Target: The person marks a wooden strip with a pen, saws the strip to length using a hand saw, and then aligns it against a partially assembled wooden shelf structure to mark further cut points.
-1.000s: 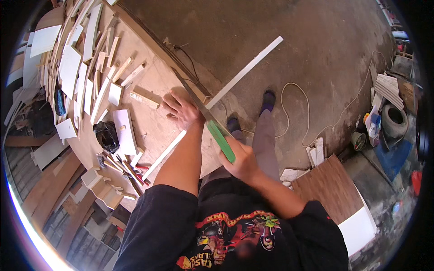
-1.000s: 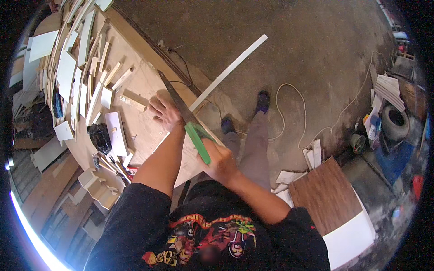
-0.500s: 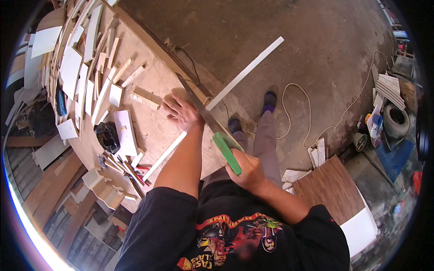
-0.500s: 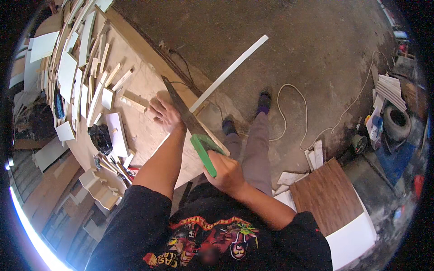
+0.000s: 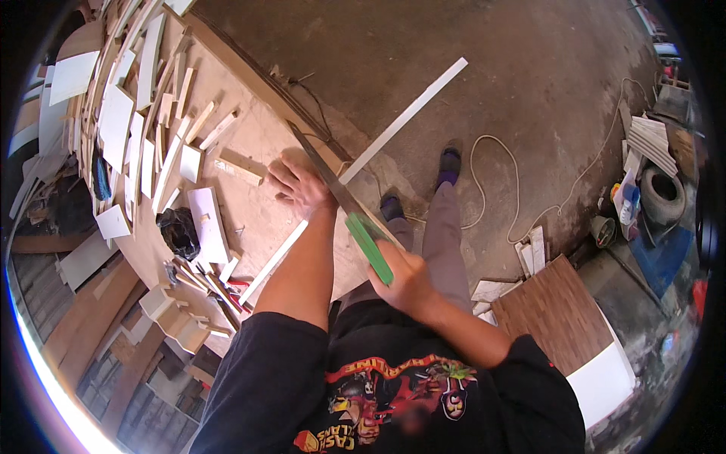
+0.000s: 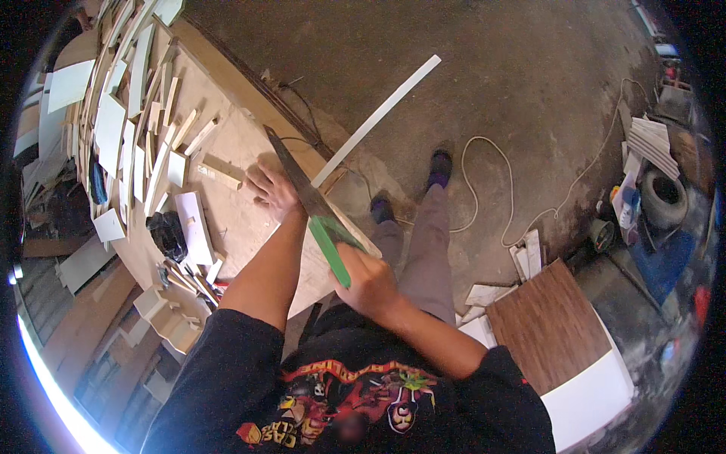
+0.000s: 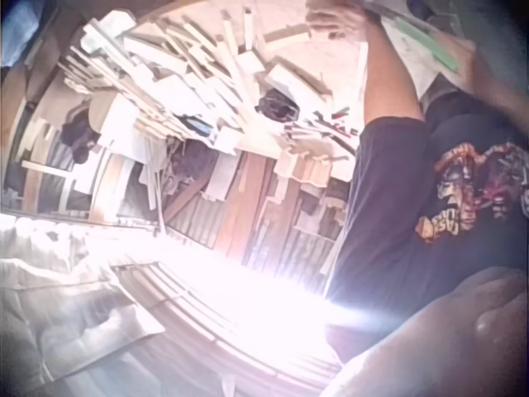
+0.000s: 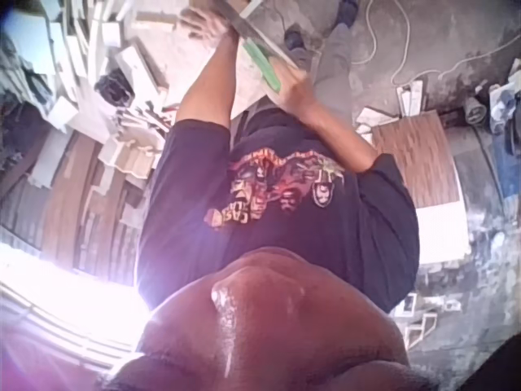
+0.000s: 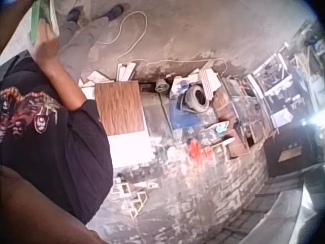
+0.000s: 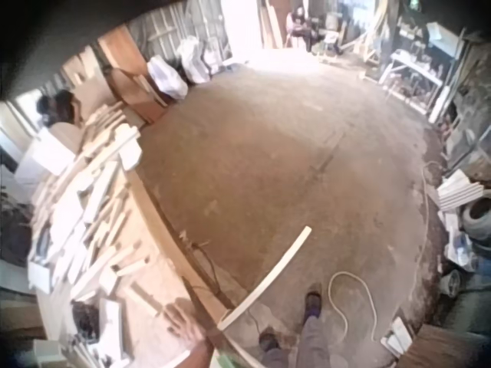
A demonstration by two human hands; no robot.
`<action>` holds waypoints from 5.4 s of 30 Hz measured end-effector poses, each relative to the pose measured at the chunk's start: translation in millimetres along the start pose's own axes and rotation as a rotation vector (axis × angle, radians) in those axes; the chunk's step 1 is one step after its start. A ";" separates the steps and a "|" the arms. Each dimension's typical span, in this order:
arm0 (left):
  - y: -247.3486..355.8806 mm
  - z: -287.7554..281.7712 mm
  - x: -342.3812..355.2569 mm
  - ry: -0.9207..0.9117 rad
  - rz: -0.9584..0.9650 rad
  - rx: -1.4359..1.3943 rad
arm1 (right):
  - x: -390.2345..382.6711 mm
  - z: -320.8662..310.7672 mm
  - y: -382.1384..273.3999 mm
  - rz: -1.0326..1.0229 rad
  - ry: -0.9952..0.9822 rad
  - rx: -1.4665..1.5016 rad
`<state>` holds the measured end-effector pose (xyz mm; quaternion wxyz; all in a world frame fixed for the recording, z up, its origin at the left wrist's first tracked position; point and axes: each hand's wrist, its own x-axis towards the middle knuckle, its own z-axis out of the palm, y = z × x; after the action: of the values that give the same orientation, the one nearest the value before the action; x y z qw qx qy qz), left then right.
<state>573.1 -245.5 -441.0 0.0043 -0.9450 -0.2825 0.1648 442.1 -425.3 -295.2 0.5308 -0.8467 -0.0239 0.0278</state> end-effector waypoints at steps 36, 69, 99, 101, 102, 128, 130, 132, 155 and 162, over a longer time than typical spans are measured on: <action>7.1 -9.5 -8.8 0.067 -0.019 -0.132 | 3.2 -4.7 -1.7 0.058 0.004 0.010; -18.6 -0.1 -8.0 0.207 0.081 -0.489 | 8.9 13.2 36.8 -0.323 -0.002 -0.080; -131.1 -117.1 49.1 0.418 0.074 -0.546 | 118.8 92.9 -16.2 -0.626 -0.030 -0.236; -137.5 -114.4 69.3 0.425 -0.039 -0.657 | 126.2 103.0 -18.0 -0.651 -0.035 -0.251; -139.0 -117.4 74.7 0.379 -0.099 -0.727 | 127.7 110.0 -15.6 -0.641 -0.065 -0.282; -154.4 -50.8 210.6 0.341 -0.203 -1.212 | 249.0 230.6 15.5 -0.727 -0.148 -0.618; -157.0 -56.6 208.7 0.312 -0.238 -1.259 | 248.3 234.6 13.1 -0.733 -0.107 -0.581; -156.1 -71.1 200.8 0.277 -0.267 -1.248 | 249.6 239.5 10.7 -0.737 -0.047 -0.484; -198.1 -64.6 184.0 0.455 -0.304 -1.271 | 295.9 316.9 -58.0 -0.667 -0.275 -0.635; -241.9 -7.9 170.4 0.527 -0.269 -1.548 | 242.0 376.3 -146.4 -0.834 -0.654 -0.233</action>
<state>580.7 49.7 -461.7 -0.5616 -0.6465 -0.4165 -0.3052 654.6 -6.9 -332.3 0.3644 -0.7658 -0.5247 0.0739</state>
